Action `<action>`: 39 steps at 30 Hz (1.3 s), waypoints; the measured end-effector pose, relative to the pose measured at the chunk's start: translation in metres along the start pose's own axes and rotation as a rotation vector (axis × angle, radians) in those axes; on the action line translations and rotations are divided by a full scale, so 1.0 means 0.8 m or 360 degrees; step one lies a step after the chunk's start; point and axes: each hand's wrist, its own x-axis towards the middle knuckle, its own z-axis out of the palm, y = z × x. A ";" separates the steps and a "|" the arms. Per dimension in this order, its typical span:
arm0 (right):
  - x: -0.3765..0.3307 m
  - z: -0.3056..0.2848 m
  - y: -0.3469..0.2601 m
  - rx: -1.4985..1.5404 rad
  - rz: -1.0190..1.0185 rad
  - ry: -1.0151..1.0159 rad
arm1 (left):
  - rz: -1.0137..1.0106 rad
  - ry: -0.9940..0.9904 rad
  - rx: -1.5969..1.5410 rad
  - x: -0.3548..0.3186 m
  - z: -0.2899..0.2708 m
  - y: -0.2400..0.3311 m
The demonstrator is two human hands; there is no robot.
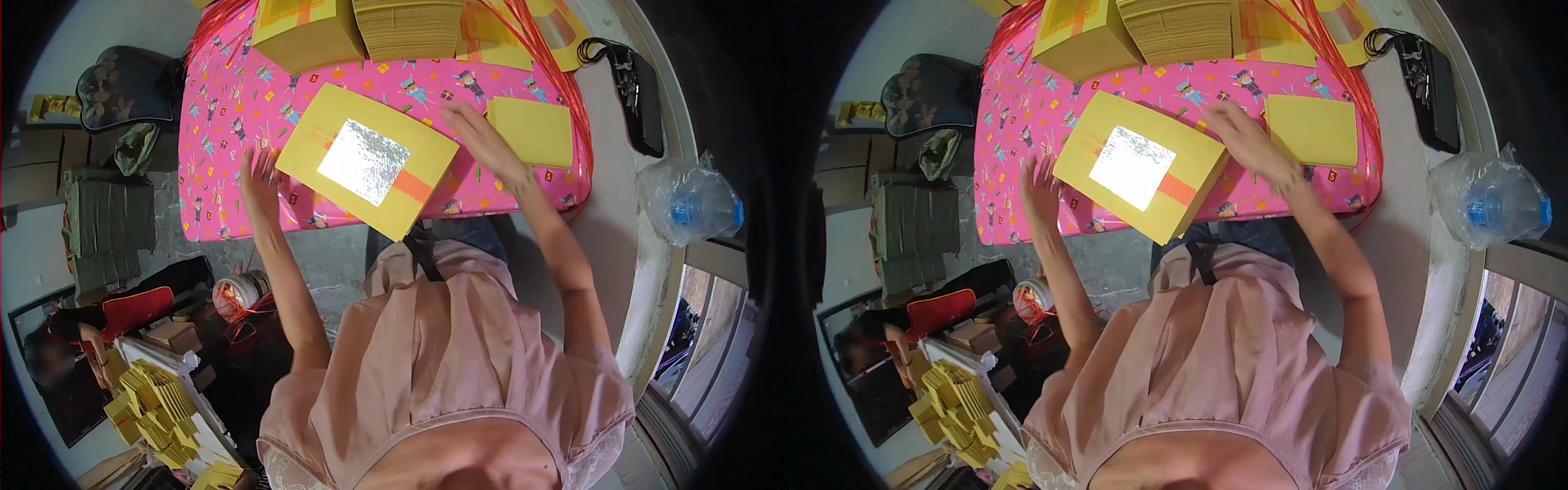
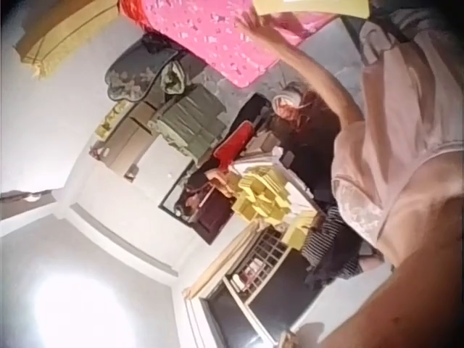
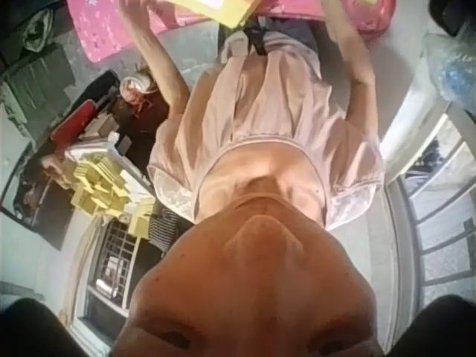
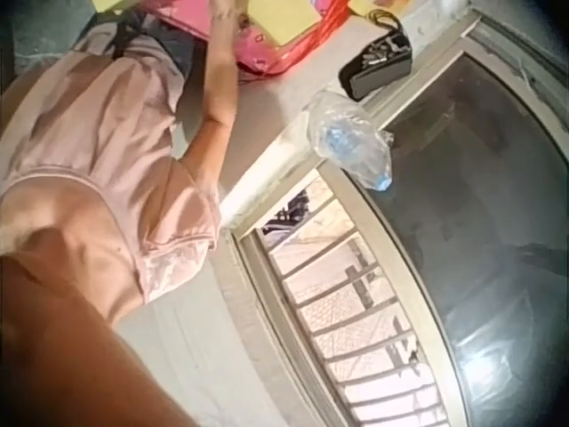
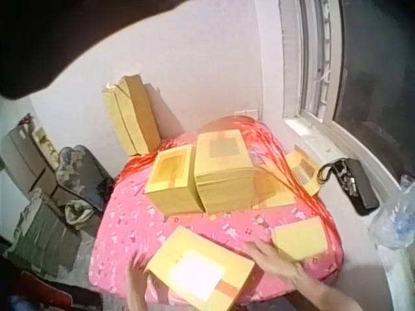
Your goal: Stacking and organizing yellow ritual papers with foil squares on a table.
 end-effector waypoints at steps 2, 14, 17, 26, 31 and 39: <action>0.039 0.004 -0.008 -0.0061 0.0049 -0.0090 | 0.0090 0.0305 -0.0118 -0.054 0.008 -0.021; 0.014 0.026 0.012 0.0101 0.0273 -0.0599 | -0.0175 -0.0121 -0.0163 -0.135 0.133 -0.084; -0.025 0.032 0.059 0.0244 0.0296 -0.0091 | -0.0210 -0.0248 -0.0020 -0.124 0.158 -0.066; -0.075 0.039 0.046 0.0793 0.0290 0.0300 | -0.0469 -0.0560 0.0015 -0.062 0.203 -0.065; -0.054 0.025 0.026 0.0794 0.0417 0.0421 | -0.0569 -0.0695 -0.0081 -0.037 0.214 -0.074; -0.029 0.000 0.044 0.0750 0.0459 0.0379 | -0.0473 -0.0744 -0.0140 -0.027 0.229 -0.092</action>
